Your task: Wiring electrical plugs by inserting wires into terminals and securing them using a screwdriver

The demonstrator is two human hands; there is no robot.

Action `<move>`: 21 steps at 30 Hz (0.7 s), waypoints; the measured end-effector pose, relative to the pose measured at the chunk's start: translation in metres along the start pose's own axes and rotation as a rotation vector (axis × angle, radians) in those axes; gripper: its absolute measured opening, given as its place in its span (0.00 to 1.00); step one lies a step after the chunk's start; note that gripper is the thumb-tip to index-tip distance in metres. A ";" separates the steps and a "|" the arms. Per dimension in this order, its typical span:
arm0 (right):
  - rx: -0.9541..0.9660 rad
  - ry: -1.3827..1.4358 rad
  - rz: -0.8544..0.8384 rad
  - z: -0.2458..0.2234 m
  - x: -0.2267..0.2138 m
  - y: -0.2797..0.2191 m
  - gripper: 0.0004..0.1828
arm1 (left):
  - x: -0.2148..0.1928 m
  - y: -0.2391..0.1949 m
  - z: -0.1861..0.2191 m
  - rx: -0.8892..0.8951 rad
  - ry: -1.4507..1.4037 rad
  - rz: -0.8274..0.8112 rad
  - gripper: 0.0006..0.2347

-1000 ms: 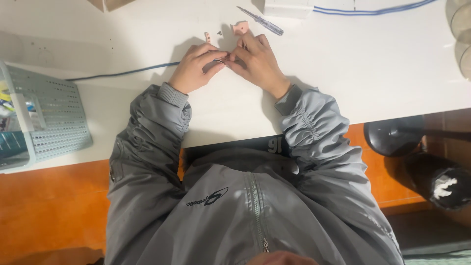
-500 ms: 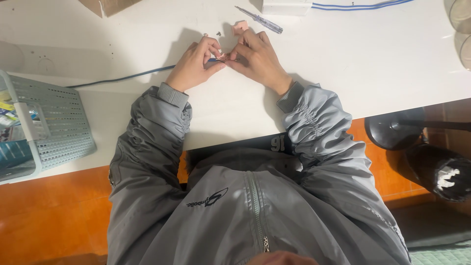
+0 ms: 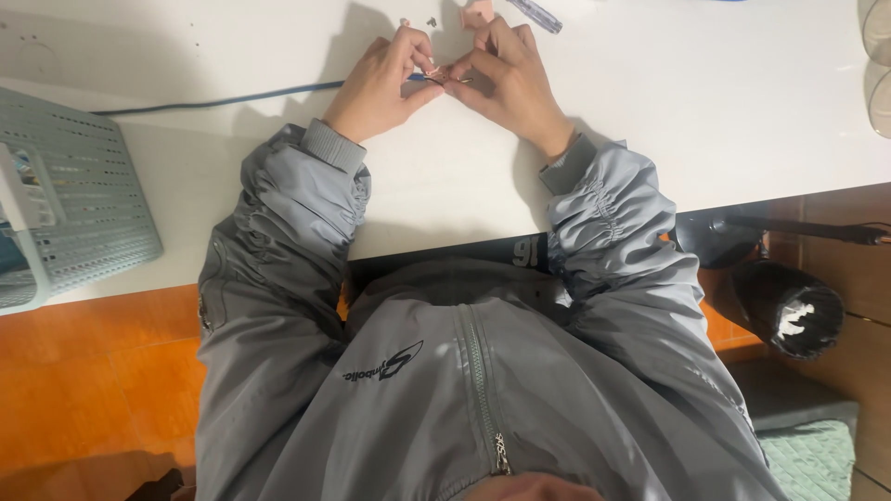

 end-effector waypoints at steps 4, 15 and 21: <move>-0.029 0.041 -0.004 -0.003 -0.002 0.002 0.05 | 0.000 -0.003 -0.003 -0.003 -0.009 0.000 0.20; -0.036 -0.016 0.024 -0.016 0.002 0.012 0.09 | -0.004 -0.012 -0.008 0.077 -0.012 0.078 0.22; -0.064 -0.073 0.040 -0.009 0.017 0.007 0.10 | -0.009 -0.018 -0.008 -0.004 -0.020 0.048 0.22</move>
Point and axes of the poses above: each hand's wrist, its own y-axis towards the middle knuckle, its own x-axis out of the palm, z = x × y, the point moved 1 cm from there along y, towards the middle knuckle, and after that the axes turned 9 degrees about -x, right-handed, at the moved point
